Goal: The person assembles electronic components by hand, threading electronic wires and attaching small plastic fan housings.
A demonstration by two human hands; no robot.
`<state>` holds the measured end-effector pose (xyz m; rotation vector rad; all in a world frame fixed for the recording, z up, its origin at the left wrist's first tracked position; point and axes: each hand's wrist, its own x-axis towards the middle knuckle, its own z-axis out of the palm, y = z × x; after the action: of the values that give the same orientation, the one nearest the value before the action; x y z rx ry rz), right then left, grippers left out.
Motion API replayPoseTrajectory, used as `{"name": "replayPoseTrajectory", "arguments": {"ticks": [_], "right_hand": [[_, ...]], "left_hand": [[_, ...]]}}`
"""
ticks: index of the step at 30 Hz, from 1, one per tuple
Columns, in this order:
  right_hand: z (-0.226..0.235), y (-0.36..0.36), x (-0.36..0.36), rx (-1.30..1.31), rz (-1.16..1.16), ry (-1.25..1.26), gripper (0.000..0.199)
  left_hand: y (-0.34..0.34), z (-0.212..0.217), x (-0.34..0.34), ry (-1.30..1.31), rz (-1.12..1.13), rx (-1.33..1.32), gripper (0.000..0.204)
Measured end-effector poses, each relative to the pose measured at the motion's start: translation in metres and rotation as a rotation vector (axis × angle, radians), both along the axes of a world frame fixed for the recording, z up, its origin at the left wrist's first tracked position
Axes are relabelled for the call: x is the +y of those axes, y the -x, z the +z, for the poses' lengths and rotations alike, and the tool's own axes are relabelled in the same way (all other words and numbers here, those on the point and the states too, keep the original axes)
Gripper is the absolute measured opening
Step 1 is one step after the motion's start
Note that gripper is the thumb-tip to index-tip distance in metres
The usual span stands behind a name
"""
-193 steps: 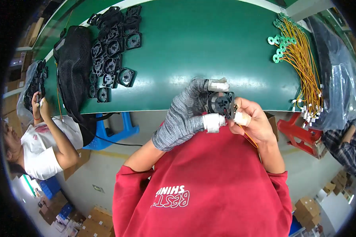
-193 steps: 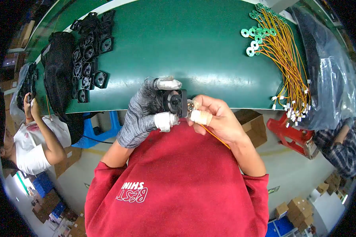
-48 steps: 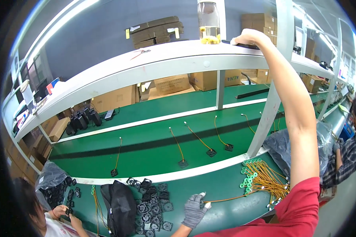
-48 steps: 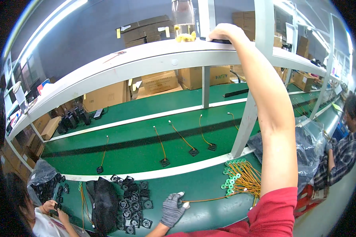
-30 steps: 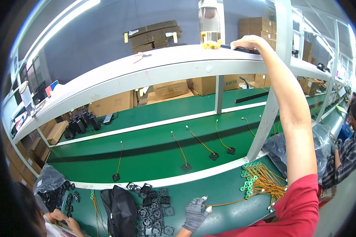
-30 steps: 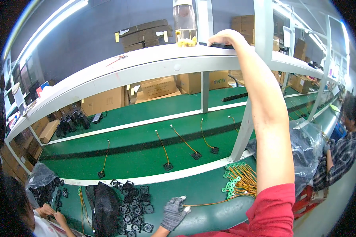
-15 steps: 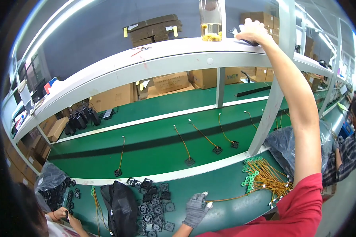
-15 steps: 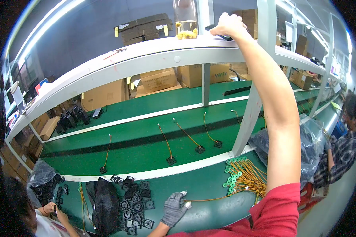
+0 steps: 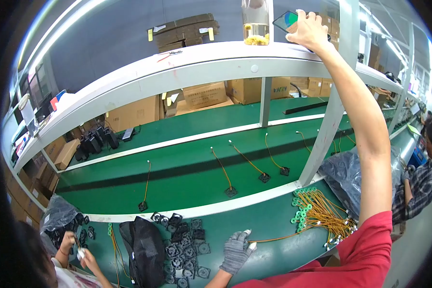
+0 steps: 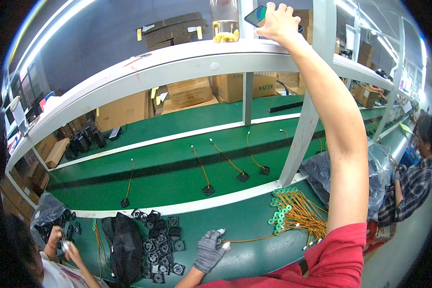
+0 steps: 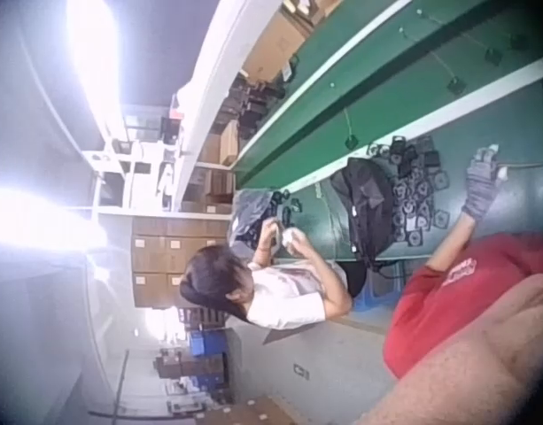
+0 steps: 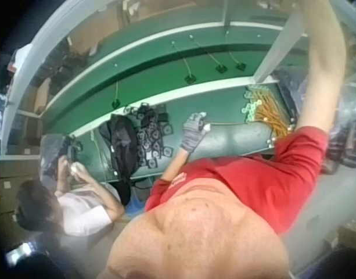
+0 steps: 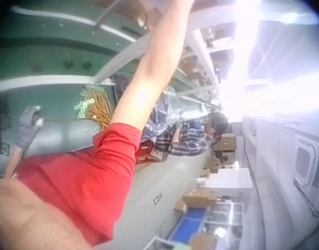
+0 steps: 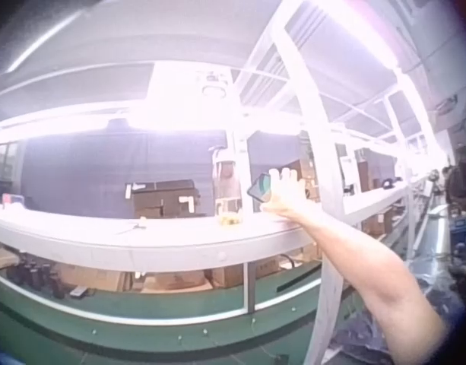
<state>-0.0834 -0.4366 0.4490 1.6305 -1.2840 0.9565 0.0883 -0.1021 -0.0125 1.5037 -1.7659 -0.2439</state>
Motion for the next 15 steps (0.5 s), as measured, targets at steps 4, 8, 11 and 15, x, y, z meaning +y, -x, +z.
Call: {"name": "replayPoseTrajectory", "arguments": {"ticks": [4, 8, 11, 15], "right_hand": [[0.002, 0.000, -0.002, 0.003, -0.116, -0.192, 0.079], [0.016, 0.003, 0.013, -0.058, 0.047, -0.760, 0.078], [0.003, 0.013, 0.005, -0.169, 0.169, -0.659, 0.062], [-0.047, -0.009, 0.110, -0.320, 0.626, -0.104, 0.045]], "left_hand": [[0.000, -0.001, 0.001, 0.047, 0.011, -0.038, 0.052], [0.006, 0.003, 0.005, 0.000, 0.049, -0.021, 0.054], [0.006, -0.008, 0.005, 0.026, 0.008, 0.005, 0.061], [0.006, -0.001, 0.003, 0.063, 0.026, 0.077, 0.062]]}}
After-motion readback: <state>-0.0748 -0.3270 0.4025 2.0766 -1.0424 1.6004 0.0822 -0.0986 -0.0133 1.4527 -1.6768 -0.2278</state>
